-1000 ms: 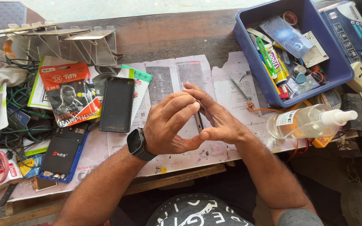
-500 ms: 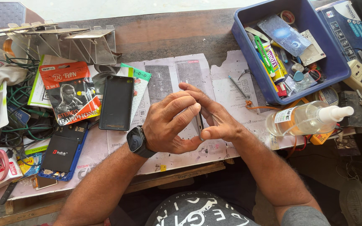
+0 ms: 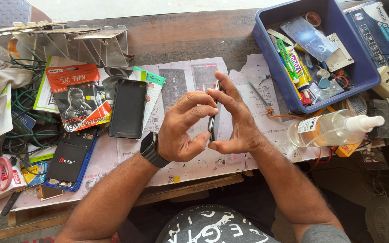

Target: The person handles two smartphones, removes the back cover from one, and uses a small metal tool to pry along the edges of the device. They then use a screwdriver to work on the side of the phone.

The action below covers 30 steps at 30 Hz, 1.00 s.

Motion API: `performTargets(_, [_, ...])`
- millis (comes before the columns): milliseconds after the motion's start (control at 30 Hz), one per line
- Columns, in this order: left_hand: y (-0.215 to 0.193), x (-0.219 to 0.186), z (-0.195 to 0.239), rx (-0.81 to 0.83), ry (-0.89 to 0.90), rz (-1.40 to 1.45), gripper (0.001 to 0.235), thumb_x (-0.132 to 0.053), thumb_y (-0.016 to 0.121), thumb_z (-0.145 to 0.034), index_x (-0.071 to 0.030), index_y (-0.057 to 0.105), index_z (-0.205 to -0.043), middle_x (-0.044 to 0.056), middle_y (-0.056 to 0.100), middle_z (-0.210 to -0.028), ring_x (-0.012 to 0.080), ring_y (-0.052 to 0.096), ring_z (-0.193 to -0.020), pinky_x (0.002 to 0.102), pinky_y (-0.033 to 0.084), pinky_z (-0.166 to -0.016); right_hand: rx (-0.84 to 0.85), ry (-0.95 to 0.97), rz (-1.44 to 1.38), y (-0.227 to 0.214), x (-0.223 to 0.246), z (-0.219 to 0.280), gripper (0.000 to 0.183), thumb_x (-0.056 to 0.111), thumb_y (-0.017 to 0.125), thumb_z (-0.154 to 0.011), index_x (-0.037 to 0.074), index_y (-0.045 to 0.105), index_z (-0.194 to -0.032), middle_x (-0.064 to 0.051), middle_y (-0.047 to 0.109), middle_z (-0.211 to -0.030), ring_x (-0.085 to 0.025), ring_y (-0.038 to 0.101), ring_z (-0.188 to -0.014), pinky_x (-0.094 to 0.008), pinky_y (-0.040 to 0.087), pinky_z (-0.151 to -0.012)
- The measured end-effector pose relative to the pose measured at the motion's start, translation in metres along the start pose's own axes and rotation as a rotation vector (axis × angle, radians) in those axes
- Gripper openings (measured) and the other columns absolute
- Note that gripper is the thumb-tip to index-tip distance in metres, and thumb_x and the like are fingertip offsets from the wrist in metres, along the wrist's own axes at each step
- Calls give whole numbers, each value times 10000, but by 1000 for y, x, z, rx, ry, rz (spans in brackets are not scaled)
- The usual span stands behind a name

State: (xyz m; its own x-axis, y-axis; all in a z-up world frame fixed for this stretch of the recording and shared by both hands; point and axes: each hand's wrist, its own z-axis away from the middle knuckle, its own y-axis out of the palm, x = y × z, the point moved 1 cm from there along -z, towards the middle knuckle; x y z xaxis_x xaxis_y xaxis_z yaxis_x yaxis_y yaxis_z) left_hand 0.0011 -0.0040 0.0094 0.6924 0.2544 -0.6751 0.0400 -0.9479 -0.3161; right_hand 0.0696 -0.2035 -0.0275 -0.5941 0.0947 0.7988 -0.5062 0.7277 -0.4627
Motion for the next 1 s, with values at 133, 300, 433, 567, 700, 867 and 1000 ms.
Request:
performTargets(133, [0,3,5,1,-169,153,478,-36,612,-731,-5,652,-1207,163,609,-1280,268,691,-1141,388,633,-982,-52,-50,53,-3,4,-2,1016,425,812,-652,213,427,-1568,-209,207,-1723,-389,279,-1623,-557,297,-1345])
performTargets(300, [3,10,6,-6,-249,280,403,14,596,-754,1,653,-1153,154,605,-1282,228,696,-1148,359,664,-975,-75,-92,191,-6,7,-3,1076,364,890,-578,235,433,-1543,-215,205,-1711,-405,242,-1624,-561,292,-1331])
performTargets(433, [5,17,7,23,-321,396,379,14,564,-738,2,645,-1108,134,604,-1263,215,698,-1141,361,682,-982,-77,-140,272,-9,8,-3,1122,348,918,-540,244,415,-1538,-221,190,-1698,-412,223,-1611,-577,278,-1324])
performTargets(567, [6,23,7,93,-434,488,371,-5,567,-752,36,649,-1111,137,614,-1249,214,711,-1098,363,682,-946,-70,-188,341,-13,10,-6,1140,340,936,-543,221,400,-1542,-222,179,-1690,-420,234,-1593,-601,290,-1299])
performTargets(700, [7,29,5,144,-518,532,456,-15,561,-717,54,626,-1164,137,666,-1153,212,735,-1037,360,682,-919,-7,-215,400,-19,10,-10,1178,353,950,-542,197,365,-1552,-231,170,-1670,-447,257,-1547,-623,314,-1254])
performTargets(867, [3,31,4,146,-588,542,472,-18,592,-729,41,627,-1196,128,690,-1118,214,744,-1008,356,679,-871,34,-275,468,-21,9,-19,1209,374,971,-579,189,308,-1574,-232,176,-1664,-480,286,-1513,-632,357,-1216])
performTargets(1000, [3,30,1,178,-605,448,409,-44,677,-767,17,641,-1169,115,707,-1068,206,765,-975,337,686,-846,36,-317,518,-19,7,-21,1154,352,961,-592,170,328,-1540,-225,217,-1642,-497,323,-1475,-637,392,-1172])
